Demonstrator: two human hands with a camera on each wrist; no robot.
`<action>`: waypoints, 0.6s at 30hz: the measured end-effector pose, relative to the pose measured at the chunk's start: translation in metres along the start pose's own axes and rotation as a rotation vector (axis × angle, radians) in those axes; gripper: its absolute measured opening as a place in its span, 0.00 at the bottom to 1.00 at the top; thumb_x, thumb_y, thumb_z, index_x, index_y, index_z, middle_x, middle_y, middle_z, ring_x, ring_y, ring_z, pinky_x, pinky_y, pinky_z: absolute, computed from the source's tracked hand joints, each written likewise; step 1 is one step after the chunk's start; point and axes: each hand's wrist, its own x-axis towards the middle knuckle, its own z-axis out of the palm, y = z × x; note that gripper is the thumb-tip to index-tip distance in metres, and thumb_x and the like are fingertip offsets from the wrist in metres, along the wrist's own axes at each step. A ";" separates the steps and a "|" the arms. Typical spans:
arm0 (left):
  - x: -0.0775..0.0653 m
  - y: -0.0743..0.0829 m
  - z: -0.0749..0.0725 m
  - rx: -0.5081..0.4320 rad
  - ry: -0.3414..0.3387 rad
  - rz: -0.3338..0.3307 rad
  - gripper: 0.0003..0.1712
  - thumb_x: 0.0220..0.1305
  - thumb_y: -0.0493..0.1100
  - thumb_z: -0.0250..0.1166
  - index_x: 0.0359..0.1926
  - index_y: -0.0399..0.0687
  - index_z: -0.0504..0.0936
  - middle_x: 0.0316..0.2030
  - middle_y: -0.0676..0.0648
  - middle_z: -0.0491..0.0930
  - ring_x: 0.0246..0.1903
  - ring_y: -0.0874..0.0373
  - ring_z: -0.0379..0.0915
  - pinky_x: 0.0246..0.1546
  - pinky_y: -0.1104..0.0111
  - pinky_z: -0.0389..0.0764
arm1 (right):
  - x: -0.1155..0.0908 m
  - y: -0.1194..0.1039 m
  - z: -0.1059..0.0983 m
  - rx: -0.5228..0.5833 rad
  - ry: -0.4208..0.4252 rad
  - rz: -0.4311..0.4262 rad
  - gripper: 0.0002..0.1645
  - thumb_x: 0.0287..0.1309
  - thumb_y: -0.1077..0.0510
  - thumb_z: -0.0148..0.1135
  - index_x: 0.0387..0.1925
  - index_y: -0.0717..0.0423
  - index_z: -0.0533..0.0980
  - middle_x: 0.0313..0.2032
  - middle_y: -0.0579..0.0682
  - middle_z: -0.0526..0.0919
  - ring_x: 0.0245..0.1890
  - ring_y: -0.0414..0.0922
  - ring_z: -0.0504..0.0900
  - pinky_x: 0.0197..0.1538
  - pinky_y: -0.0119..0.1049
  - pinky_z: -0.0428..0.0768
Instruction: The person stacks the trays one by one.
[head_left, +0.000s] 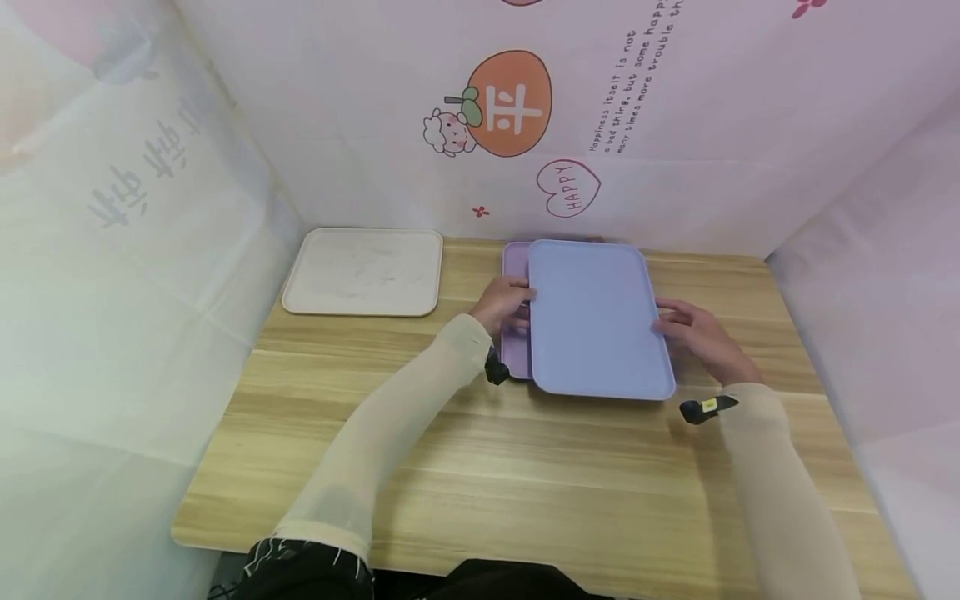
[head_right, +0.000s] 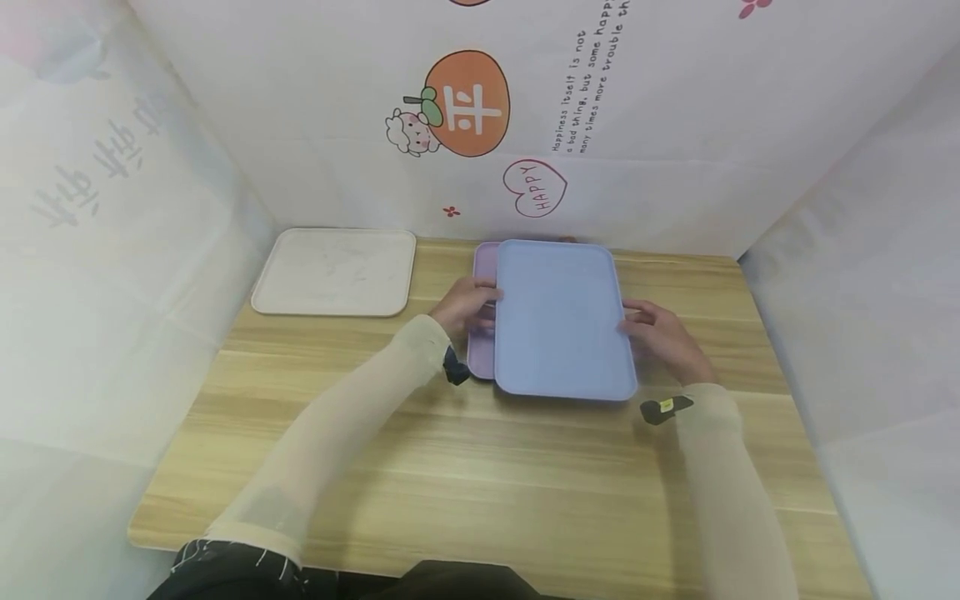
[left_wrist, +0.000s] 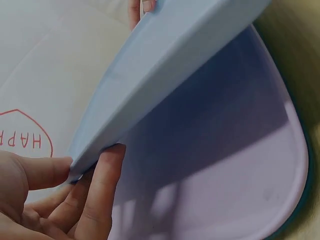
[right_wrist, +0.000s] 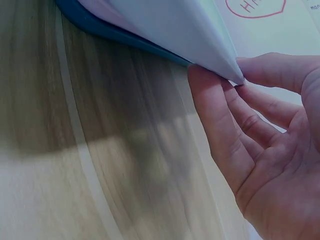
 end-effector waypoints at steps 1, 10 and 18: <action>0.000 0.000 -0.001 0.001 0.004 0.004 0.31 0.81 0.39 0.62 0.79 0.36 0.69 0.62 0.32 0.81 0.41 0.50 0.84 0.43 0.59 0.97 | 0.001 -0.001 0.001 -0.002 -0.002 -0.001 0.46 0.80 0.45 0.63 0.86 0.58 0.55 0.57 0.52 0.79 0.46 0.33 0.87 0.50 0.31 0.91; 0.000 0.001 -0.010 0.037 0.049 0.022 0.28 0.81 0.40 0.63 0.76 0.39 0.74 0.57 0.34 0.84 0.40 0.51 0.84 0.44 0.58 0.96 | 0.013 -0.002 0.009 0.021 -0.019 0.011 0.45 0.82 0.48 0.61 0.87 0.58 0.54 0.67 0.65 0.73 0.46 0.32 0.86 0.51 0.30 0.91; 0.001 0.001 -0.018 0.060 0.067 0.022 0.28 0.81 0.42 0.63 0.77 0.41 0.74 0.57 0.35 0.85 0.43 0.51 0.85 0.42 0.63 0.96 | 0.020 -0.005 0.019 0.058 -0.005 0.004 0.43 0.81 0.53 0.60 0.86 0.60 0.55 0.69 0.66 0.70 0.44 0.32 0.86 0.50 0.32 0.92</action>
